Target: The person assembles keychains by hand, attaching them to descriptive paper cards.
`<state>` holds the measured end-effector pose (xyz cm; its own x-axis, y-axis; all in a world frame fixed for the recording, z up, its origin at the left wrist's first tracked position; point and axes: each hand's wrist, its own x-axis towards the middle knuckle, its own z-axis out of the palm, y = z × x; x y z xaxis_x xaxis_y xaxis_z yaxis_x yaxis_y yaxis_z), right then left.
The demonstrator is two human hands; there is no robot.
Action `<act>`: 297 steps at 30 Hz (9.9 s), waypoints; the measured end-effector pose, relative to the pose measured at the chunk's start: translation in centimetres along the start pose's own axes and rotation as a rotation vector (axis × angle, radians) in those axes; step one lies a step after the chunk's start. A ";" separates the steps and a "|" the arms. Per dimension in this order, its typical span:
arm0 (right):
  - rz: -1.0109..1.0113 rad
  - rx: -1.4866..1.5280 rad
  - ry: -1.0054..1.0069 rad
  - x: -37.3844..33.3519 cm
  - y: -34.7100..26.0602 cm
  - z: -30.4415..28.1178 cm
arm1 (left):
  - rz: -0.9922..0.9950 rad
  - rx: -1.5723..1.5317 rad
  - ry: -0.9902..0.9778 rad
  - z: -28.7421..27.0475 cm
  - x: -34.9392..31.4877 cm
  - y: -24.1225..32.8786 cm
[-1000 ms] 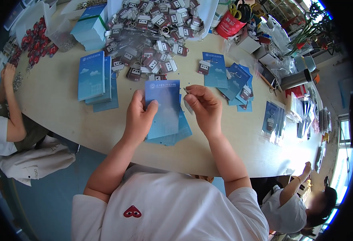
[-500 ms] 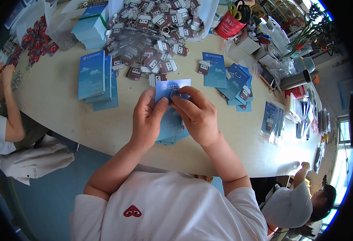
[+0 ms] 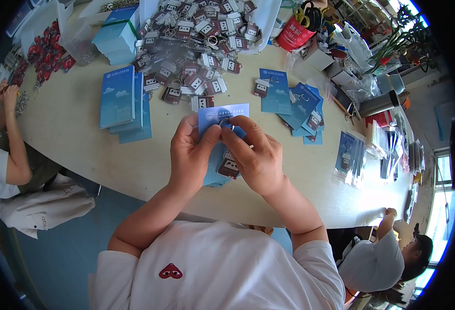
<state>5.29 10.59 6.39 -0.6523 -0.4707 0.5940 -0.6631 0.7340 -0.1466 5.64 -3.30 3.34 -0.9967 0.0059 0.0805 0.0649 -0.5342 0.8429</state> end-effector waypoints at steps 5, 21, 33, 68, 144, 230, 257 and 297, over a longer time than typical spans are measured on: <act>-0.054 0.062 0.113 0.3 0.5 0.2 | 0.084 0.005 0.004 0.2 0.2 0.3; 0.097 0.140 0.112 0.6 -0.6 0.4 | 0.078 -0.089 0.117 0.8 1.2 0.5; 0.697 1.151 0.202 -1.3 1.1 2.4 | -0.050 0.128 -0.041 0.4 0.5 -1.2; 0.457 -0.143 -0.041 0.7 19.2 5.4 | -0.083 1.208 -0.084 -7.6 2.2 -0.3; 0.217 0.237 0.083 1.4 -0.7 1.0 | 0.246 0.092 0.207 -0.5 -0.2 -0.9; 0.316 0.293 0.123 1.2 -0.1 2.9 | 0.237 0.156 0.158 -0.2 1.3 -0.2; 0.494 -0.053 -0.229 2.4 18.4 9.3 | -0.254 1.223 -0.145 -6.9 2.7 -0.8; 0.879 0.943 -0.080 -0.8 5.2 4.0 | 0.028 1.093 0.091 -6.4 4.2 -1.4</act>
<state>0.90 12.82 2.03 -0.9977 -0.0609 -0.0295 0.0168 0.1995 -0.9798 1.01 -7.97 -0.90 -0.9912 -0.0806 0.1051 0.0503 0.5050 0.8616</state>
